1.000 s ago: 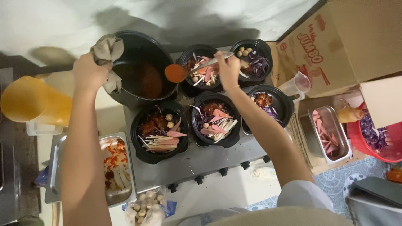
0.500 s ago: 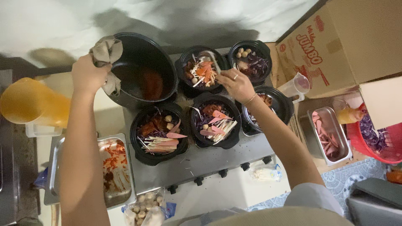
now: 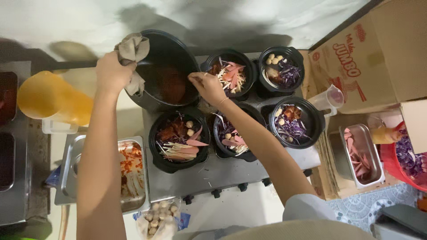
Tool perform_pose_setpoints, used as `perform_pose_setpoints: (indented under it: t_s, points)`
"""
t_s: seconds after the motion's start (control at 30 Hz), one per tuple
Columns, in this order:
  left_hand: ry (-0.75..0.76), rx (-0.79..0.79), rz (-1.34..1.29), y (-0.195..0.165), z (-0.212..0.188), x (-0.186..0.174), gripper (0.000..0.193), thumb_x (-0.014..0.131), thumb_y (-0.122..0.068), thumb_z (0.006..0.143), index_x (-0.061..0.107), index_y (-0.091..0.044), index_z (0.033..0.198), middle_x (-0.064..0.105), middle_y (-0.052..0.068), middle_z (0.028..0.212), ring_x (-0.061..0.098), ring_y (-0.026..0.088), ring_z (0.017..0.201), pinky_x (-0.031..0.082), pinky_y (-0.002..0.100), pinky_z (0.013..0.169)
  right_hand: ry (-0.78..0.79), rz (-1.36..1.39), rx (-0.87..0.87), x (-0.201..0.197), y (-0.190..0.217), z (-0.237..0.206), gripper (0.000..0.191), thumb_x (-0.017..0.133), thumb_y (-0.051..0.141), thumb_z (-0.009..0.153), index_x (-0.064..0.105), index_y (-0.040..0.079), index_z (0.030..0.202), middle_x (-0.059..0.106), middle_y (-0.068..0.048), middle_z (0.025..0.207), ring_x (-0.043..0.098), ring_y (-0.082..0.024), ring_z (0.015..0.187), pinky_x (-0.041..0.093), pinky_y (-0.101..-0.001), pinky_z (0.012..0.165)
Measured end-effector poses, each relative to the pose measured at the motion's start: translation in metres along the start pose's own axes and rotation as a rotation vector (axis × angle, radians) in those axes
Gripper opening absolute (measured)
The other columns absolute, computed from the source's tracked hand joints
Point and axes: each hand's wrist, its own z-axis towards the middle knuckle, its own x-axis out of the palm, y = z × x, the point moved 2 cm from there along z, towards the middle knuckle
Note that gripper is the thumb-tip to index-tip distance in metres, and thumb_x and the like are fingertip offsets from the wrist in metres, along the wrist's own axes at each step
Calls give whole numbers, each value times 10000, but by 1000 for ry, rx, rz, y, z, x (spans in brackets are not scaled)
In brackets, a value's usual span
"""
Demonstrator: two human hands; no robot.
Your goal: The person adds slices of ham and other toppings from metal trays into several clay pots on a gas stove, ladles red broth from a large pot into the pots, fetches water in a plastic pitcher, adds blocks of instant noodles into the pots, retrieves frozen meat portions from a chest freezer, unwraps them, and places the meat portions on top of the noodles in the pots.
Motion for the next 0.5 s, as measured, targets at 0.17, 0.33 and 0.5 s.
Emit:
perform_pose_setpoints:
  t_s: [0.17,0.33,0.5]
  points:
    - [-31,79,5,-7,-2,-3,353,811,-255,815,735,14,1030,717,254,954,680,443,945,521,501,845,-139,190,397,9,-17,-3,250,624,204,1014,708,-30,1026,709,-127,670,715,-190,579,548,-332,567]
    - [-12,50,-64,-9,-5,-5,334,794,-246,821,735,12,1024,725,244,959,695,422,950,535,480,853,-256,430,593,-12,-33,-8,250,606,199,1013,702,-33,1008,687,-97,655,663,-162,514,516,-335,487]
    - [-5,28,-74,-11,-5,-6,330,793,-234,827,741,5,1047,724,243,950,693,421,936,531,478,848,-367,89,428,-55,-43,-9,229,669,173,1012,745,-30,941,719,-96,675,701,-140,546,527,-282,514]
